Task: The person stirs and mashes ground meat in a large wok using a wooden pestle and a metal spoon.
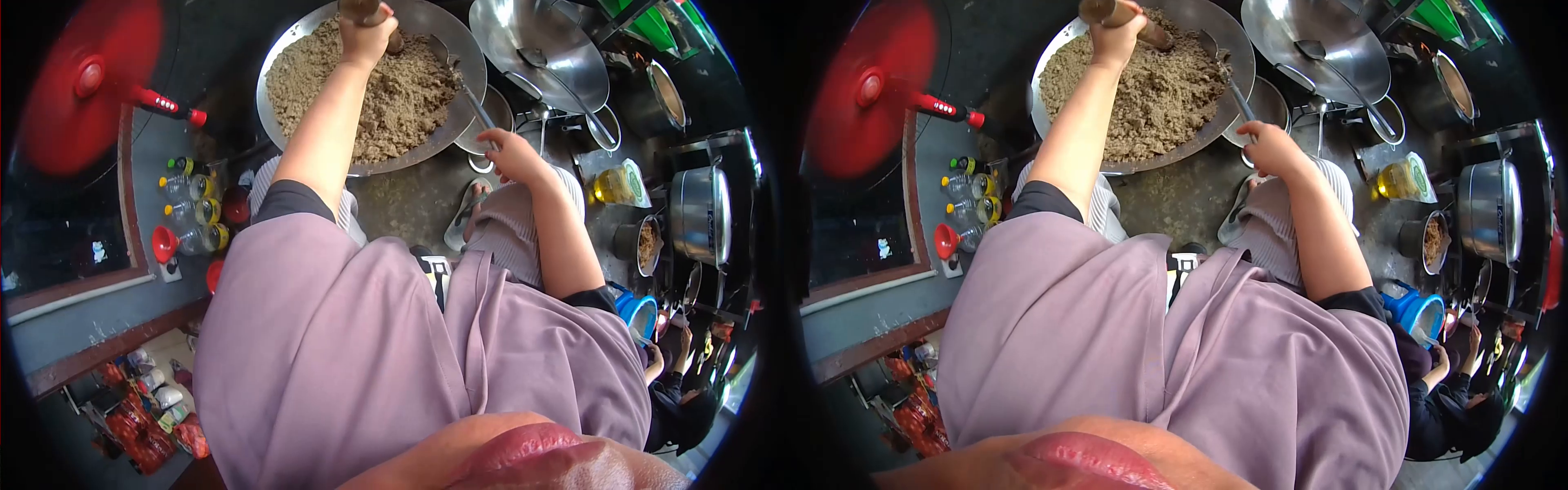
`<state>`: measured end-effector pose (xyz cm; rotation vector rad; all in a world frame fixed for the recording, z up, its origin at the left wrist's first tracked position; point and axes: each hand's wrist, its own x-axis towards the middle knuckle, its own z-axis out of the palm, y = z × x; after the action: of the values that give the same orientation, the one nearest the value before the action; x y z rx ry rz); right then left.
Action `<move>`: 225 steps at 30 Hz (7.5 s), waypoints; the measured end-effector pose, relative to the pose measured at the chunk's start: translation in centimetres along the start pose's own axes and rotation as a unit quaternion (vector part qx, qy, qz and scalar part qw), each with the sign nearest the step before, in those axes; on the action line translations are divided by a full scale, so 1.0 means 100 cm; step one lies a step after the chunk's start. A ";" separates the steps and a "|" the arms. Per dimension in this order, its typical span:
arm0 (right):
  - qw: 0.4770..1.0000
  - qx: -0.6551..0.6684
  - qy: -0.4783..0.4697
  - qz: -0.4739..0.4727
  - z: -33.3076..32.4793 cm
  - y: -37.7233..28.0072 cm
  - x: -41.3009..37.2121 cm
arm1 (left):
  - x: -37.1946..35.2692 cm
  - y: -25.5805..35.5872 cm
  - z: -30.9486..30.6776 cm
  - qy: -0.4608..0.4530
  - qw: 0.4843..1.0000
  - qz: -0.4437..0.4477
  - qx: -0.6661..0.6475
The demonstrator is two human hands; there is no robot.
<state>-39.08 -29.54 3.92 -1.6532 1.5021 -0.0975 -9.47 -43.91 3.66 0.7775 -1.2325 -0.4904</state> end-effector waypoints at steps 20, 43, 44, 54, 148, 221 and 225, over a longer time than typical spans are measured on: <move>0.916 0.078 0.335 -0.207 -0.056 -0.096 0.008 | -0.226 0.101 -0.125 0.218 0.888 -0.049 0.402; 0.920 -0.376 0.037 -0.105 0.177 -0.060 0.166 | -0.248 0.046 -0.111 0.402 0.702 -0.512 -0.288; 0.857 -0.485 -0.017 -0.171 0.174 -0.065 0.177 | -0.250 0.046 -0.111 0.403 0.704 -0.510 -0.287; 0.860 0.489 -0.137 0.047 0.112 -0.062 0.101 | -0.243 0.052 -0.113 0.413 0.714 -0.506 -0.253; 0.528 0.796 -0.270 0.125 0.034 0.010 0.030 | -0.220 0.095 -0.087 -0.093 0.928 -0.125 0.338; 0.947 0.313 -0.079 0.006 0.097 -0.052 0.139 | -0.246 0.046 -0.078 -0.375 0.722 -0.211 0.542; 0.990 0.116 -0.035 -0.066 0.093 -0.031 0.097 | -0.249 0.041 -0.083 -0.357 0.741 -0.201 0.533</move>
<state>-28.68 -33.00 -4.46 -1.5493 1.2775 -0.2738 -8.81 -21.41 -10.40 1.9970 -2.1161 -0.4045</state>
